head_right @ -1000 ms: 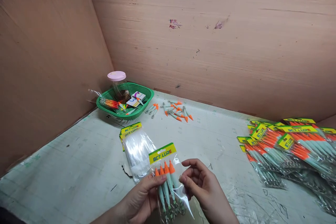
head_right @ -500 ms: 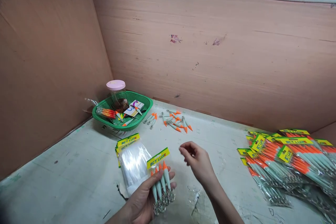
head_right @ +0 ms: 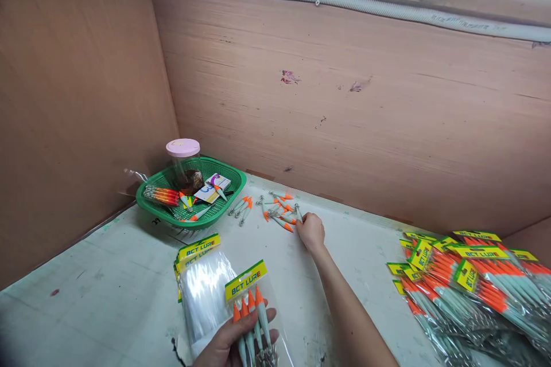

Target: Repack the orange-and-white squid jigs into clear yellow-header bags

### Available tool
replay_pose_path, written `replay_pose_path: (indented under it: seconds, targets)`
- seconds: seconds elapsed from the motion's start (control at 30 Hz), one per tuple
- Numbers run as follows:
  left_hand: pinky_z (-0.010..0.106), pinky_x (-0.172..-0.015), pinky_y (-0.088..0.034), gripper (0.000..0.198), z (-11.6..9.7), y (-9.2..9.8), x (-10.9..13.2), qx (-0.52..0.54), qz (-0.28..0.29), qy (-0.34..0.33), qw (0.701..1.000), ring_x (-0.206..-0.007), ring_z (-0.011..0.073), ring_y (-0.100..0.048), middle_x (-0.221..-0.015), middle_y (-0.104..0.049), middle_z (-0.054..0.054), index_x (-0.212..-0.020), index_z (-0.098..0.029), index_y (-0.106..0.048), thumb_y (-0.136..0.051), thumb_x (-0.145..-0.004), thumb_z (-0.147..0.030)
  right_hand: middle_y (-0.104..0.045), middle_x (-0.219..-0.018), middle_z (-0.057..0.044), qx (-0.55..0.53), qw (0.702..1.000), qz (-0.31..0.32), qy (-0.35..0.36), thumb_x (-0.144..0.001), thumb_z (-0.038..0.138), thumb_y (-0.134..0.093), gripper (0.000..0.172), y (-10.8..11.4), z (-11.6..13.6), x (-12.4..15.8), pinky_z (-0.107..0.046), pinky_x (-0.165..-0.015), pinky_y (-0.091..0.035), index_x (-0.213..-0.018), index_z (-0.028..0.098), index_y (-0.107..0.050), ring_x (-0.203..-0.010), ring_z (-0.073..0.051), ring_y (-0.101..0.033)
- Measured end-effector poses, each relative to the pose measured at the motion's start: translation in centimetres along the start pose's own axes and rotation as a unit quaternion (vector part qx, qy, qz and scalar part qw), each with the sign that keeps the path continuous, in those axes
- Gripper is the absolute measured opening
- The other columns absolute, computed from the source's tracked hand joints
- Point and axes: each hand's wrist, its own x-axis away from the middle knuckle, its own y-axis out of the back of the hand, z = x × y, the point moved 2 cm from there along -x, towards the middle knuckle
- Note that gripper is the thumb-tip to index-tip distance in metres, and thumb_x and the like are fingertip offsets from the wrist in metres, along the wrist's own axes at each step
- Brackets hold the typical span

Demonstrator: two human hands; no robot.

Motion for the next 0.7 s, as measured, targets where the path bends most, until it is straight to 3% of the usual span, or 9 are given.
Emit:
replay_pose_path:
  seconds: [0.2, 0.33, 0.4, 0.53, 0.7]
  targets:
    - [0.036, -0.063, -0.057, 0.050, -0.6, -0.2, 0.2, -0.013, -0.010, -0.012, 1.000, -0.074, 0.0283, -0.072, -0.103, -0.071, 0.019, -0.118, -0.006, -0.048, -0.072, -0.075, -0.017, -0.062, -0.098, -0.004, 0.025, 0.997, -0.018, 0.069, -0.092, 0.035, -0.055, 0.024, 0.7, -2.0, 0.1, -0.034, -0.073, -0.052, -0.102, 0.014, -0.059, -0.083, -0.015, -0.061]
    - [0.036, -0.062, -0.057, 0.038, -0.5, -0.1, 0.0, -0.010, -0.023, -0.009, 1.000, -0.073, 0.0278, -0.071, -0.101, -0.071, 0.018, -0.108, -0.007, -0.055, -0.071, -0.075, -0.017, -0.060, -0.090, -0.003, 0.017, 0.979, -0.006, 0.201, -0.089, 0.024, -0.053, 0.011, 2.2, -3.5, 3.0, -0.031, -0.071, -0.050, -0.091, 0.015, -0.059, -0.075, -0.014, -0.058]
    - [0.036, -0.063, -0.056, 0.032, -0.5, 0.0, 0.0, -0.007, -0.027, -0.007, 1.000, -0.073, 0.0273, -0.071, -0.098, -0.072, 0.016, -0.103, -0.008, -0.058, -0.071, -0.075, -0.017, -0.059, -0.091, -0.004, 0.010, 0.961, 0.018, 0.277, -0.084, 0.018, -0.047, 0.013, 2.5, -4.1, 5.3, -0.028, -0.066, -0.049, -0.088, 0.018, -0.060, -0.069, -0.013, -0.057]
    - [0.034, -0.067, -0.054, 0.027, -0.2, 0.2, -0.2, -0.027, 0.006, -0.007, 1.000, -0.074, 0.0251, -0.071, -0.095, -0.072, 0.014, -0.094, -0.009, -0.061, -0.073, -0.073, -0.021, -0.060, -0.094, -0.007, 0.016, 0.928, 0.045, 0.371, -0.077, 0.011, -0.040, 0.026, 2.0, -4.9, 9.0, -0.028, -0.063, -0.048, -0.086, 0.022, -0.062, -0.072, -0.017, -0.059]
    - [0.043, -0.081, -0.050, 0.048, 1.1, 1.2, -1.3, -0.120, 0.072, -0.033, 0.990, -0.075, 0.0286, -0.070, -0.086, -0.072, 0.011, -0.088, -0.012, -0.061, -0.086, -0.054, -0.036, -0.062, -0.101, -0.010, 0.015, 0.913, 0.021, 0.407, -0.080, 0.009, -0.036, 0.037, 2.4, -4.3, 9.7, -0.030, -0.065, -0.051, -0.102, 0.023, -0.062, -0.084, -0.020, -0.062]
